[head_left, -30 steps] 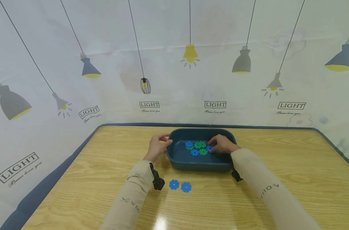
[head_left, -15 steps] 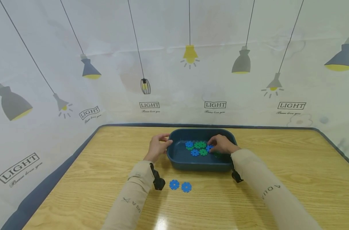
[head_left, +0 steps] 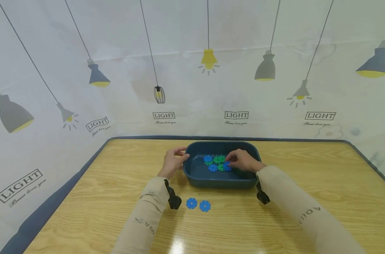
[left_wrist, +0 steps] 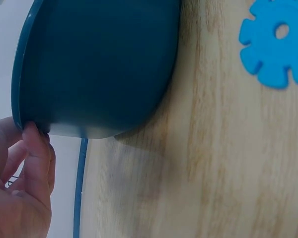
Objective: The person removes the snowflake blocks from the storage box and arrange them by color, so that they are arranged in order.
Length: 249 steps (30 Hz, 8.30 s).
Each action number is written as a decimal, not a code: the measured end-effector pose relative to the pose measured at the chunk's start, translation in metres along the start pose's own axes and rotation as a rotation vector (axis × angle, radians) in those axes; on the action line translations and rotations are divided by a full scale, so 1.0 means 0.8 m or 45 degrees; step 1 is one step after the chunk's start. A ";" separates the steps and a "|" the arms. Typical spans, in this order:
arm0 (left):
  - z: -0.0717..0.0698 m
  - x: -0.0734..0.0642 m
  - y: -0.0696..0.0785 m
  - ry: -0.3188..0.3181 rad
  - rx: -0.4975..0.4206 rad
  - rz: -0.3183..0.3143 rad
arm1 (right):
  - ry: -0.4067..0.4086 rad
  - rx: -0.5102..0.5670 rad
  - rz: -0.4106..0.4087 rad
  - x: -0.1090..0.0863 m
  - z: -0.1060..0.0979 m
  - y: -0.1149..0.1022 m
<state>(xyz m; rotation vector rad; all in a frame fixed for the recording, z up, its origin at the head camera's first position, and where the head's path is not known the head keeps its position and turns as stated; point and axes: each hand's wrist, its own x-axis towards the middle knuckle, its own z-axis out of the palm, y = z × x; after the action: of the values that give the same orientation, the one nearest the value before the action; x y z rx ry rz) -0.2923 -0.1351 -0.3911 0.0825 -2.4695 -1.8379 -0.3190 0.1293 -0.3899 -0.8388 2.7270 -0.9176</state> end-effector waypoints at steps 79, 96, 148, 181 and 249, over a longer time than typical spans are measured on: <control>-0.005 0.020 0.001 -0.039 -0.009 -0.032 | -0.118 0.306 -0.278 -0.080 0.079 -0.056; -0.005 0.025 -0.002 -0.042 -0.012 -0.037 | -0.082 0.251 -0.283 -0.072 0.088 -0.055; 0.001 0.005 -0.008 -0.013 -0.068 0.016 | -0.003 0.283 -0.079 0.021 -0.009 -0.056; 0.000 0.001 -0.003 -0.035 -0.049 -0.029 | -0.208 0.045 0.119 0.049 0.027 -0.034; 0.001 0.002 -0.005 -0.020 -0.040 -0.021 | -0.192 0.560 -0.084 0.018 -0.016 -0.031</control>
<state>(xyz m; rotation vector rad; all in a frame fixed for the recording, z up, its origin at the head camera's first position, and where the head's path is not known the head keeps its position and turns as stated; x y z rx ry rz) -0.2940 -0.1355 -0.3953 0.0875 -2.4563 -1.8908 -0.3235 0.1117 -0.3639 -0.8670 2.2541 -1.3390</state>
